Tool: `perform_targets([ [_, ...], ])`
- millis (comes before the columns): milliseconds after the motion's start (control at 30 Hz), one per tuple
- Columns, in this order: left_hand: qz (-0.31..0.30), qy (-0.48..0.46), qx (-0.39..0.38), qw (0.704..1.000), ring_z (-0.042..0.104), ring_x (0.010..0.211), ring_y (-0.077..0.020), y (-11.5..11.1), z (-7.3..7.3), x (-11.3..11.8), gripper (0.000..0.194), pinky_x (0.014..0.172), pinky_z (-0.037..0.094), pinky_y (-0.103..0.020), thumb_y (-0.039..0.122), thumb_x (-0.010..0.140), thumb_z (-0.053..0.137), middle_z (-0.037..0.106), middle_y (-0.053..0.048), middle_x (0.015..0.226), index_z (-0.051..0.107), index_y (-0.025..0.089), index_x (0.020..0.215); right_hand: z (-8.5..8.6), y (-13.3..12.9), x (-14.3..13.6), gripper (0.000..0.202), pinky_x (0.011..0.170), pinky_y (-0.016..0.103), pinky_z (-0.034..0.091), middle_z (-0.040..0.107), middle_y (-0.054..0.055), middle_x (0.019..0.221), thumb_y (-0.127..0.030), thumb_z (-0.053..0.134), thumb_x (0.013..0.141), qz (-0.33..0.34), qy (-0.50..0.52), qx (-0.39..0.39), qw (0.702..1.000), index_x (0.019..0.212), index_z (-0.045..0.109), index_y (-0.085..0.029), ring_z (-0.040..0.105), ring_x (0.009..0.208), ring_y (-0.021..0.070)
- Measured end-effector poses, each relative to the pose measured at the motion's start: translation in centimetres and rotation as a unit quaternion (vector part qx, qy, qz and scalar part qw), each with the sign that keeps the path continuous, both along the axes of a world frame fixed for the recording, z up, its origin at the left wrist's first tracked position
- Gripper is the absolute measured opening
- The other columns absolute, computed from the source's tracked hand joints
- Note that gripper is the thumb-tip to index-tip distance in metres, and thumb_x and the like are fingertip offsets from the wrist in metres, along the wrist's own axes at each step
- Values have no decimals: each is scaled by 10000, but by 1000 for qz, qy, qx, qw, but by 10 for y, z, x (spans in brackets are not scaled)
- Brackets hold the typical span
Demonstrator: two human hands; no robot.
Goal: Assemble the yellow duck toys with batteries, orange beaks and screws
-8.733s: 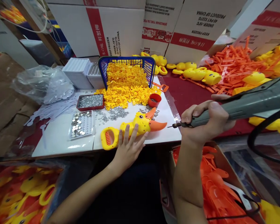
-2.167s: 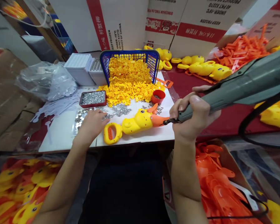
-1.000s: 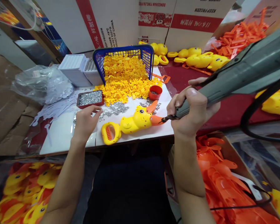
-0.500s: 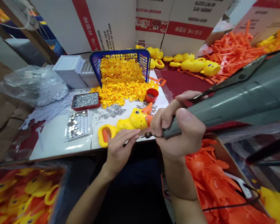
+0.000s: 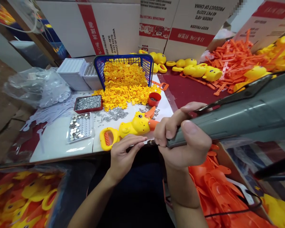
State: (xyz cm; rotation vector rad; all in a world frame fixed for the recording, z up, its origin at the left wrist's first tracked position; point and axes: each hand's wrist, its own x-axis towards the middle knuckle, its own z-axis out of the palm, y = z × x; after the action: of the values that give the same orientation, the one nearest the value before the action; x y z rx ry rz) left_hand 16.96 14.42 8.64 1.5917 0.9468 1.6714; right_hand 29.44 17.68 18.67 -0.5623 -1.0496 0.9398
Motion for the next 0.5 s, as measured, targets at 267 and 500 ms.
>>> perform_targets([
  [267,-28,13,9,999,747,824,-182,-1,-2,-3,131,774,616,-308,150,908,710,815,-65,909,794,194,998,0,-4,-4,195,280,242,330,521,-77,474,-146,616,747,-4,56,11,998,905,701,-224,381,274,95],
  [500,-53,-10,-11,999,738,818,-171,-3,-2,0,122,776,603,-288,165,929,686,814,-69,901,794,173,984,-1,-4,-2,191,257,248,301,510,-82,457,-165,617,730,-12,38,19,999,893,692,-231,349,260,100],
])
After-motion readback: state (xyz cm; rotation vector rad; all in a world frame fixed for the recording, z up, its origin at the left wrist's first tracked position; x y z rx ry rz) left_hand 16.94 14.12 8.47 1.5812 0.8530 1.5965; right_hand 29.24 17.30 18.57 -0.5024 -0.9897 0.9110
